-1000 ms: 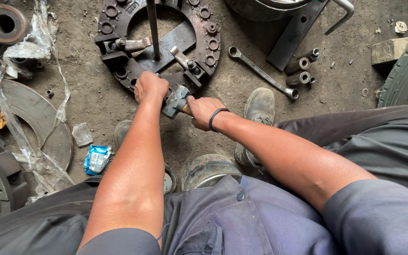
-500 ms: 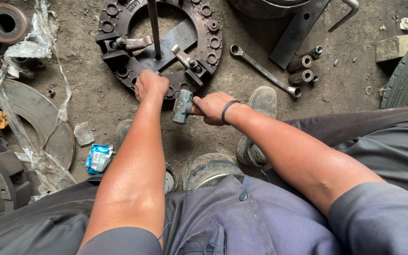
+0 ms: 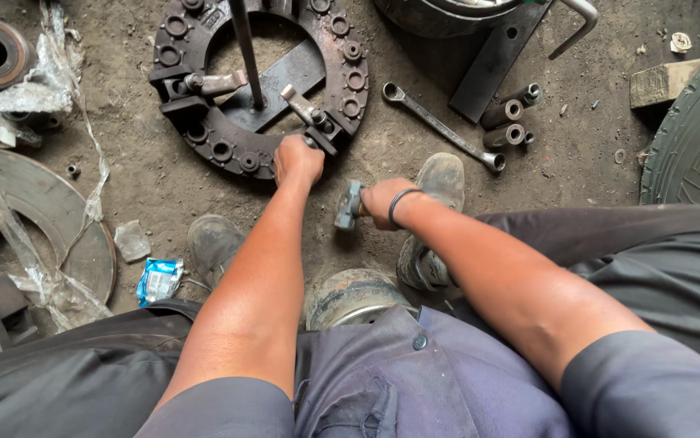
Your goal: The person sits on the ground and uses a hammer and a metal punch to strike a bolt on a large circular metal part. They repeatedly position the punch and strike it to loosen the bolt, then use a wrench to turn it.
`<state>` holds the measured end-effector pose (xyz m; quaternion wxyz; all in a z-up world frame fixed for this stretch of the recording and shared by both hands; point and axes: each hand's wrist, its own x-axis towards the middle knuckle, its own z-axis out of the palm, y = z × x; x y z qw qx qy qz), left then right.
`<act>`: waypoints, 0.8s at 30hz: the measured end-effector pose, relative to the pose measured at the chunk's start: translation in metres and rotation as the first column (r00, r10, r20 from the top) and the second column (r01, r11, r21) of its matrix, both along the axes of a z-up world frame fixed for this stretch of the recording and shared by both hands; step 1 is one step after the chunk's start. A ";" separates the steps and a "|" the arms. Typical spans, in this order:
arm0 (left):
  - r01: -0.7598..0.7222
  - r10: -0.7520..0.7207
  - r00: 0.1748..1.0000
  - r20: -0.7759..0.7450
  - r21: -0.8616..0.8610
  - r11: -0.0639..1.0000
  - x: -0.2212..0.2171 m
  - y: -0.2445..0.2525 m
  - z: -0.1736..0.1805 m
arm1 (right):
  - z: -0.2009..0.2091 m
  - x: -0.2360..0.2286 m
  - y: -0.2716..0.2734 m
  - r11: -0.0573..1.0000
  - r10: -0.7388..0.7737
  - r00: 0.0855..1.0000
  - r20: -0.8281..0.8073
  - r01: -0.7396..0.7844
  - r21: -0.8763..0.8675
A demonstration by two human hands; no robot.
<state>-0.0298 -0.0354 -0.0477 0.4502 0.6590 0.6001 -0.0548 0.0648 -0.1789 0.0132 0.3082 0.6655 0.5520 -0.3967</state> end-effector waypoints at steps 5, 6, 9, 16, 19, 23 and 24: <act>0.010 -0.012 1.000 0.022 0.065 0.998 -0.002 -0.011 0.004 | -0.015 0.012 -0.006 0.997 -0.052 0.995 -0.088 0.057 0.058; 0.018 -0.020 1.000 0.020 0.088 0.996 -0.002 -0.013 0.003 | -0.017 0.013 -0.006 0.996 -0.061 0.993 -0.102 0.066 0.055; 0.035 -0.037 0.999 0.014 0.148 0.988 -0.002 -0.017 -0.003 | -0.023 0.017 -0.006 0.998 -0.027 0.994 -0.110 0.033 0.059; 0.098 -0.119 0.992 0.044 0.324 0.941 -0.003 -0.025 -0.009 | -0.032 0.019 -0.005 0.998 -0.035 0.992 -0.120 0.040 0.044; 0.144 -0.167 0.986 0.029 0.383 0.913 -0.003 -0.027 -0.008 | -0.032 0.018 -0.006 0.998 -0.038 0.993 -0.116 0.044 0.048; 0.099 -0.095 0.995 -0.029 0.335 0.937 0.008 -0.029 -0.004 | -0.028 0.017 -0.005 0.997 -0.037 0.993 -0.111 0.043 0.058; 0.081 -0.073 0.997 -0.036 0.327 0.942 0.011 -0.030 -0.004 | -0.027 0.016 -0.004 0.997 -0.036 0.993 -0.110 0.043 0.059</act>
